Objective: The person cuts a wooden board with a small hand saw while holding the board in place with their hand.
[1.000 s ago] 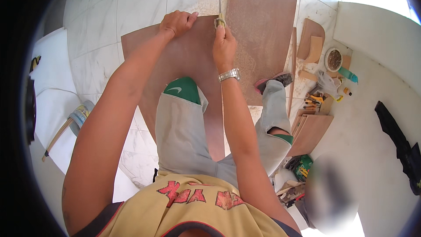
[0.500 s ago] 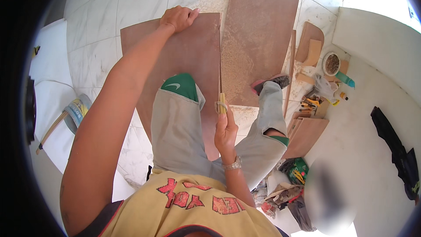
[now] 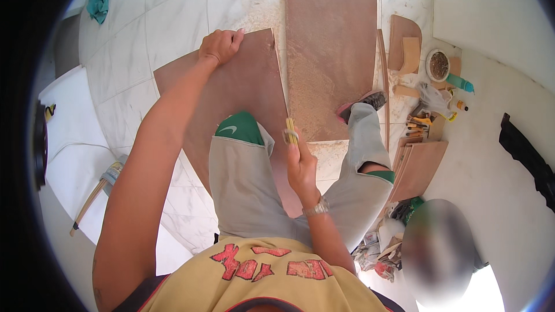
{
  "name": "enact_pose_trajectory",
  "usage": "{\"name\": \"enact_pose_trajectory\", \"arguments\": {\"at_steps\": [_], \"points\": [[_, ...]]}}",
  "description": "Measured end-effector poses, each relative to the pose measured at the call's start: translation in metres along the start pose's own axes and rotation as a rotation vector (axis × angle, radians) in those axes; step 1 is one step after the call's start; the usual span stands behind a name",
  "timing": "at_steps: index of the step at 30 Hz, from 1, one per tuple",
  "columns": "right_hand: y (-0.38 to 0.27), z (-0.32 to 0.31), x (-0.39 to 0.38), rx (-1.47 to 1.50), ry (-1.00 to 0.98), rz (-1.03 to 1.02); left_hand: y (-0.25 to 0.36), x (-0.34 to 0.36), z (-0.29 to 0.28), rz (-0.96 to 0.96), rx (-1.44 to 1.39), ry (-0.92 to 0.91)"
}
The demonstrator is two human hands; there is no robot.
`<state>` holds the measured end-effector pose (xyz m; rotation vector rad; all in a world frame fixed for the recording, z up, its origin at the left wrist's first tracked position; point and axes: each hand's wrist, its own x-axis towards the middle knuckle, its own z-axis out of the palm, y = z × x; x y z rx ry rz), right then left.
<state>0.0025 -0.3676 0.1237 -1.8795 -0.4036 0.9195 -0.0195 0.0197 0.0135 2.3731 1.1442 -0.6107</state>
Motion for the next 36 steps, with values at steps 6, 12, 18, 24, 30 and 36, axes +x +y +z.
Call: {"name": "enact_pose_trajectory", "arguments": {"at_steps": [6, 12, 18, 24, 30, 36], "points": [[-0.03, 0.04, 0.154, -0.076, 0.037, -0.011, 0.015, 0.01, -0.002, 0.03, -0.032, 0.014], [-0.025, 0.048, 0.134, -0.058, 0.026, -0.016, -0.003, 0.004, 0.006, 0.008, -0.075, 0.015], [-0.021, -0.004, 0.012, -0.021, -0.065, 0.268, 0.005, -0.001, 0.0, 0.012, -0.114, 0.014], [-0.028, 0.057, 0.204, -0.058, 0.012, -0.08, 0.015, 0.009, -0.003, 0.083, -0.122, 0.047], [-0.02, -0.001, 0.01, 0.02, -0.044, 0.255, -0.006, -0.001, 0.011, 0.073, -0.097, 0.063], [-0.023, 0.051, 0.164, -0.096, 0.033, -0.008, 0.011, 0.006, -0.006, 0.041, -0.105, -0.012]]}}
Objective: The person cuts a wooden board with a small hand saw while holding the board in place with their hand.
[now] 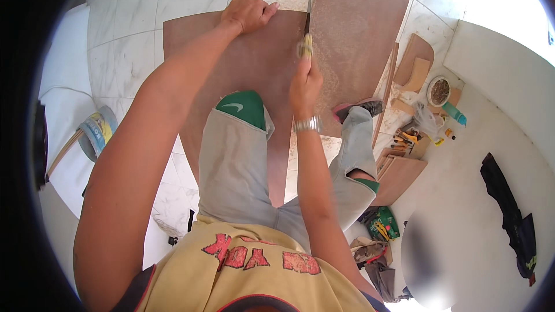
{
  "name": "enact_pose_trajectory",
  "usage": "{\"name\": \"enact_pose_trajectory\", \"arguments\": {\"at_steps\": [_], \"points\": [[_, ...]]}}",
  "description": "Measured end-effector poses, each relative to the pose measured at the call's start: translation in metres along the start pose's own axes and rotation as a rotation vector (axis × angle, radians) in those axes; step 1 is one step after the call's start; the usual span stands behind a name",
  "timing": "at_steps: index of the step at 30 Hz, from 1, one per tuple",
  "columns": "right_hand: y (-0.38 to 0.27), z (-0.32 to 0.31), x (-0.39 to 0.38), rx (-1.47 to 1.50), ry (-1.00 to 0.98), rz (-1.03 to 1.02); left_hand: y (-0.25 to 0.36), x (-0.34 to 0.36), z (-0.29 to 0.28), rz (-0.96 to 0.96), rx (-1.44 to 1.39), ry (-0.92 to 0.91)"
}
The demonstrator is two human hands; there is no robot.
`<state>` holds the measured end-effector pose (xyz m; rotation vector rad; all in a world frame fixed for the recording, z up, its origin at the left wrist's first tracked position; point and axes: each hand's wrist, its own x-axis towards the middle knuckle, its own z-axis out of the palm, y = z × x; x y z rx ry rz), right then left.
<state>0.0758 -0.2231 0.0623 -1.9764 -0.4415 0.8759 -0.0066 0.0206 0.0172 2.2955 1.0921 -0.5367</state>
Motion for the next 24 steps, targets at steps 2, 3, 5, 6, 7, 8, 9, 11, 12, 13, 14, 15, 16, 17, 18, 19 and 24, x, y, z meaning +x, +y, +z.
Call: {"name": "enact_pose_trajectory", "arguments": {"at_steps": [2, 3, 5, 6, 7, 8, 9, 11, 12, 13, 14, 15, 16, 17, 18, 19, 24], "points": [[-0.002, 0.009, 0.041, 0.165, 0.025, 0.033, 0.008, 0.004, 0.002, 0.023, -0.015, 0.039], [0.0, 0.009, 0.04, 0.139, 0.005, -0.026, 0.009, 0.003, 0.005, 0.033, -0.03, 0.071], [0.017, 0.001, 0.012, 0.111, -0.03, 0.014, -0.002, 0.0, 0.009, 0.019, -0.001, 0.039], [0.028, -0.009, -0.04, 0.112, -0.056, 0.118, -0.013, -0.004, 0.012, -0.012, 0.029, 0.003], [0.022, -0.019, -0.086, 0.131, -0.019, 0.102, -0.015, -0.008, 0.014, -0.018, 0.029, 0.003], [0.009, -0.029, -0.125, 0.097, 0.04, 0.099, -0.017, -0.01, 0.013, -0.004, 0.021, 0.028], [0.0, -0.038, -0.133, 0.1, 0.045, 0.093, -0.016, -0.008, 0.011, 0.017, 0.014, 0.052], [-0.009, -0.053, -0.148, 0.099, -0.031, 0.171, -0.019, -0.008, 0.01, 0.013, 0.009, 0.059], [-0.001, -0.045, -0.125, 0.077, -0.049, 0.221, -0.015, -0.006, 0.01, 0.015, -0.005, 0.074], [0.011, -0.029, -0.076, 0.059, -0.07, 0.259, -0.014, -0.003, 0.007, 0.025, -0.002, 0.075], [0.014, -0.018, -0.024, 0.075, -0.087, 0.286, -0.011, 0.001, 0.005, 0.021, 0.009, 0.057], [0.017, -0.017, 0.014, 0.09, -0.098, 0.316, -0.003, 0.004, 0.006, 0.022, 0.019, 0.035], [0.024, -0.018, 0.031, 0.06, -0.049, 0.209, 0.006, 0.003, 0.01, 0.036, 0.027, 0.04], [0.026, -0.018, 0.049, 0.036, 0.013, 0.086, 0.016, 0.006, 0.011, 0.055, 0.01, 0.041], [0.013, -0.022, 0.056, 0.064, 0.006, 0.074, 0.009, 0.008, 0.01, 0.041, 0.003, 0.035], [-0.008, -0.033, 0.041, 0.186, 0.022, 0.101, -0.008, 0.005, 0.007, 0.022, 0.034, 0.023], [-0.054, -0.094, -0.035, 0.297, -0.031, 0.193, -0.011, -0.006, -0.001, -0.025, 0.067, -0.03]]}}
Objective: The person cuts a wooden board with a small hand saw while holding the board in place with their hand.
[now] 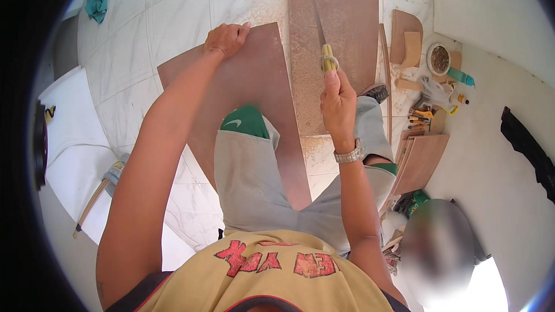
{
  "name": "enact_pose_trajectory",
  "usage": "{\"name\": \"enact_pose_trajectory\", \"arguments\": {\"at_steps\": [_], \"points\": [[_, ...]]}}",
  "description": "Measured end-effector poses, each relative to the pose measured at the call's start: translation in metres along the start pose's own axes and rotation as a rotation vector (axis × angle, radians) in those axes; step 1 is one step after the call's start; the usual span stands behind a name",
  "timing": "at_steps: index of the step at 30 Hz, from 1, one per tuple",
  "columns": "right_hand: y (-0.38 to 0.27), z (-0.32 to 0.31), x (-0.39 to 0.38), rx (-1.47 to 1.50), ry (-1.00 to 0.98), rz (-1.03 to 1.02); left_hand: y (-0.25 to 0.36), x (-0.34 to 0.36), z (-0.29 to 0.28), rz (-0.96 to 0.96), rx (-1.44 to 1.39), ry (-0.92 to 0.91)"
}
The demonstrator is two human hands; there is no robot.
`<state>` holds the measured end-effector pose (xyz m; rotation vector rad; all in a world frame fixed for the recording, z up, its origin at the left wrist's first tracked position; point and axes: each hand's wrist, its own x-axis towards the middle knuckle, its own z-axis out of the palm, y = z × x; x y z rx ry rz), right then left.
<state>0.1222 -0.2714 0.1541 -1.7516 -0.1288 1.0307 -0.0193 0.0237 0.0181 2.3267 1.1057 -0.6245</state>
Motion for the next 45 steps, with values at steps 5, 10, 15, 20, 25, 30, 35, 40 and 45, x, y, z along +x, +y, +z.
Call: {"name": "enact_pose_trajectory", "arguments": {"at_steps": [5, 10, 15, 20, 25, 30, 35, 40, 45], "points": [[0.054, -0.004, -0.04, 0.058, -0.014, -0.059, 0.015, 0.006, -0.001, -0.029, 0.05, 0.001], [0.072, 0.028, -0.052, -0.05, -0.043, -0.057, 0.014, 0.009, 0.0, -0.064, 0.068, 0.044], [0.051, 0.032, -0.057, -0.17, -0.054, -0.158, 0.005, 0.013, 0.006, -0.086, 0.092, 0.075], [0.049, 0.029, -0.051, -0.219, -0.054, -0.123, 0.006, 0.016, 0.008, -0.068, 0.072, 0.117], [0.07, 0.028, -0.055, -0.216, -0.082, -0.11, 0.014, 0.01, 0.011, -0.042, 0.01, 0.153], [0.065, 0.015, -0.067, -0.091, -0.168, -0.017, 0.006, 0.01, 0.009, -0.038, 0.007, 0.124], [0.059, 0.033, -0.025, -0.165, -0.154, -0.047, 0.009, 0.005, 0.009, -0.027, -0.046, 0.137], [0.05, 0.076, 0.078, -0.219, -0.114, -0.19, 0.007, 0.006, 0.011, 0.023, -0.073, 0.134], [0.051, 0.082, 0.085, -0.13, -0.113, -0.085, 0.008, 0.005, 0.01, 0.028, -0.096, 0.135]]}}
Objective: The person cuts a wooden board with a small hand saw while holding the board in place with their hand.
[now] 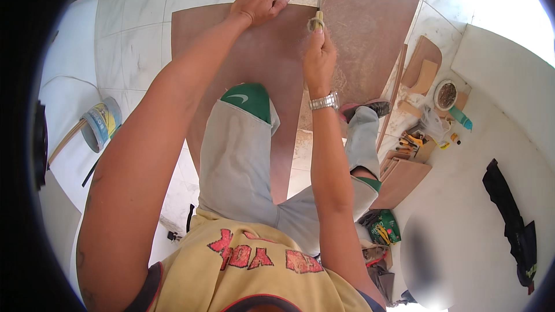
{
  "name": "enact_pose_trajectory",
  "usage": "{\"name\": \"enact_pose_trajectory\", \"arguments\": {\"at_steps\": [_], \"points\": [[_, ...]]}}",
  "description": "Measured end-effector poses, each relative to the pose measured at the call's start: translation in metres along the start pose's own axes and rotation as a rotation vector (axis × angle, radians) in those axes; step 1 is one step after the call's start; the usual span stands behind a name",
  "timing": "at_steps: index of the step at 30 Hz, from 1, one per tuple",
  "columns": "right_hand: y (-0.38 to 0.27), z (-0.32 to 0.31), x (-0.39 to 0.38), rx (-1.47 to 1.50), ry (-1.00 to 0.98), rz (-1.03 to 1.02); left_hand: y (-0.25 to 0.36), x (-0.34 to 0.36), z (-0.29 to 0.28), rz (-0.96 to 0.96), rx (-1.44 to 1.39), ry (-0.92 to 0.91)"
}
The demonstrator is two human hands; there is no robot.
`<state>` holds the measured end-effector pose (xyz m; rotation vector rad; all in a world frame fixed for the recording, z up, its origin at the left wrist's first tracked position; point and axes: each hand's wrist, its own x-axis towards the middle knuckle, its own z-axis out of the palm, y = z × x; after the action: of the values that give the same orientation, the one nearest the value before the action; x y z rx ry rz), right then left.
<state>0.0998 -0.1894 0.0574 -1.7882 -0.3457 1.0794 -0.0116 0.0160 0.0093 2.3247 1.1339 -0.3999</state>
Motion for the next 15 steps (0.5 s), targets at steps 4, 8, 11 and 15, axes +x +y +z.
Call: {"name": "enact_pose_trajectory", "arguments": {"at_steps": [4, 8, 11, 15], "points": [[0.007, -0.026, -0.11, -0.005, -0.005, 0.097, -0.009, -0.006, 0.003, -0.012, 0.004, -0.002], [0.009, -0.046, -0.167, 0.059, 0.017, 0.15, -0.012, -0.005, 0.005, -0.001, 0.032, -0.009], [0.005, -0.026, -0.09, -0.063, 0.012, 0.1, -0.003, -0.002, -0.004, -0.015, 0.049, -0.07], [0.003, -0.008, -0.002, -0.084, 0.042, -0.027, 0.006, 0.004, -0.004, 0.0, 0.027, -0.069]]}}
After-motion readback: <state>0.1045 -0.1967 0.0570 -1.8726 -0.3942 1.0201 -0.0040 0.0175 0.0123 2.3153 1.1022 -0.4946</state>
